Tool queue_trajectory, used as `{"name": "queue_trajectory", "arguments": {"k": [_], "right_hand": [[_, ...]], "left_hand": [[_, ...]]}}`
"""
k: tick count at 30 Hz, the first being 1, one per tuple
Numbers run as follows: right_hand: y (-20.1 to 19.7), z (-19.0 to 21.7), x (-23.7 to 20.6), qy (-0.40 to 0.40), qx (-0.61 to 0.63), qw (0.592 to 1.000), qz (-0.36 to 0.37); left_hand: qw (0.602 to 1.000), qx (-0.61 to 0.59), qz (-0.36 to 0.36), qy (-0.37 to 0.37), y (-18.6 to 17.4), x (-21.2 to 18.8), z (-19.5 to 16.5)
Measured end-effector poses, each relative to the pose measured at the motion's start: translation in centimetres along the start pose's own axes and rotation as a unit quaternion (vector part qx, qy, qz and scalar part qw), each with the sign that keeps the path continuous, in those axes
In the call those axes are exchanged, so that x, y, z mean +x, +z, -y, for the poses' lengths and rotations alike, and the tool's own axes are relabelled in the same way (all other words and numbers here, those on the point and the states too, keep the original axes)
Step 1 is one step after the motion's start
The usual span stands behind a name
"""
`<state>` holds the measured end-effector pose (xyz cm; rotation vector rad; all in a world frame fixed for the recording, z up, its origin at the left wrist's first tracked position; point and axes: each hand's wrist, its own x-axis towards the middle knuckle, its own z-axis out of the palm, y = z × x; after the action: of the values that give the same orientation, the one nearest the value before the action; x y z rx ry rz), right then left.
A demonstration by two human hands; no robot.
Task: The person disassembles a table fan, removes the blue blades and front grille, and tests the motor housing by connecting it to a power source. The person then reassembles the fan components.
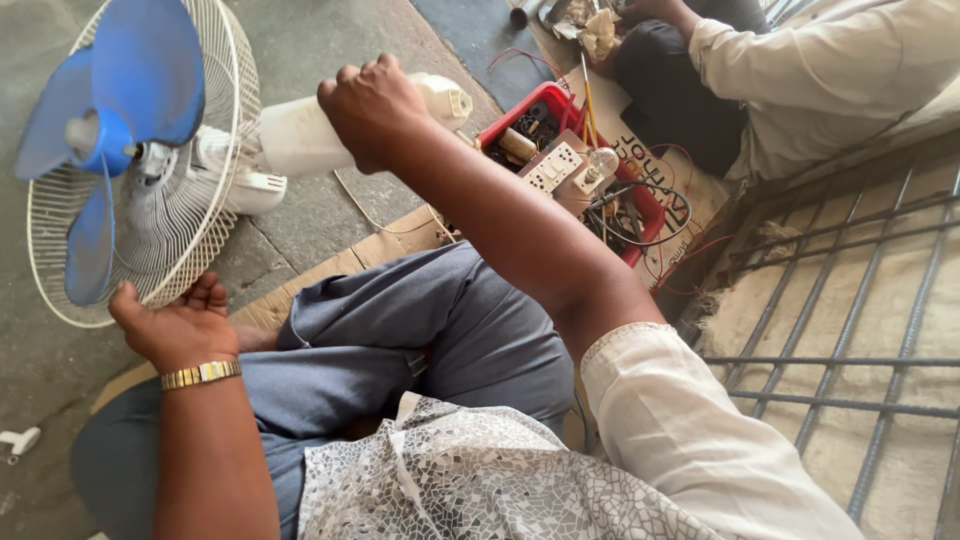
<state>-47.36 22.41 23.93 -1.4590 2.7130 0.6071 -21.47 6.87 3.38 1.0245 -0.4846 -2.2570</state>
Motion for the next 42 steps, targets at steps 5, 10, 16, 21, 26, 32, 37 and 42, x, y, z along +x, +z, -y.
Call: {"name": "queue_trajectory", "arguments": {"k": [5,10,16,21,26,32,37,42], "right_hand": [[0.9,0.0,-1.5,0.006,0.026,0.999,-0.021],[2.8,-0.7,-2.1,0.020,0.048,0.999,0.009],[8.0,-3.0,-5.4,0.013,0.155,0.987,-0.033],[13.8,-3.2,-8.2,0.050,0.223,0.972,-0.052],[19.7,-3.9,-9.4,0.080,0.233,0.969,-0.011],[23.4,-4.2,-8.0,0.085,0.284,0.955,0.008],[23.5,-3.4,-7.3,0.136,0.247,0.957,0.069],[23.5,-3.0,-6.3,0.159,0.247,0.952,0.081]], "left_hand": [[0.999,-0.022,0.041,0.015,-0.7,0.4,-0.3],[0.997,-0.029,0.061,0.025,-1.0,0.7,-0.4],[0.995,-0.019,0.079,0.058,0.6,-0.5,0.8],[0.983,0.108,0.093,0.119,2.1,-3.6,2.9],[0.953,0.155,0.190,0.179,1.8,-5.7,6.9],[0.909,0.235,0.229,0.257,0.9,-5.8,8.7],[0.941,0.223,0.179,0.182,1.2,-5.5,7.5],[0.923,0.282,0.169,0.198,1.7,-5.4,7.4]]}}
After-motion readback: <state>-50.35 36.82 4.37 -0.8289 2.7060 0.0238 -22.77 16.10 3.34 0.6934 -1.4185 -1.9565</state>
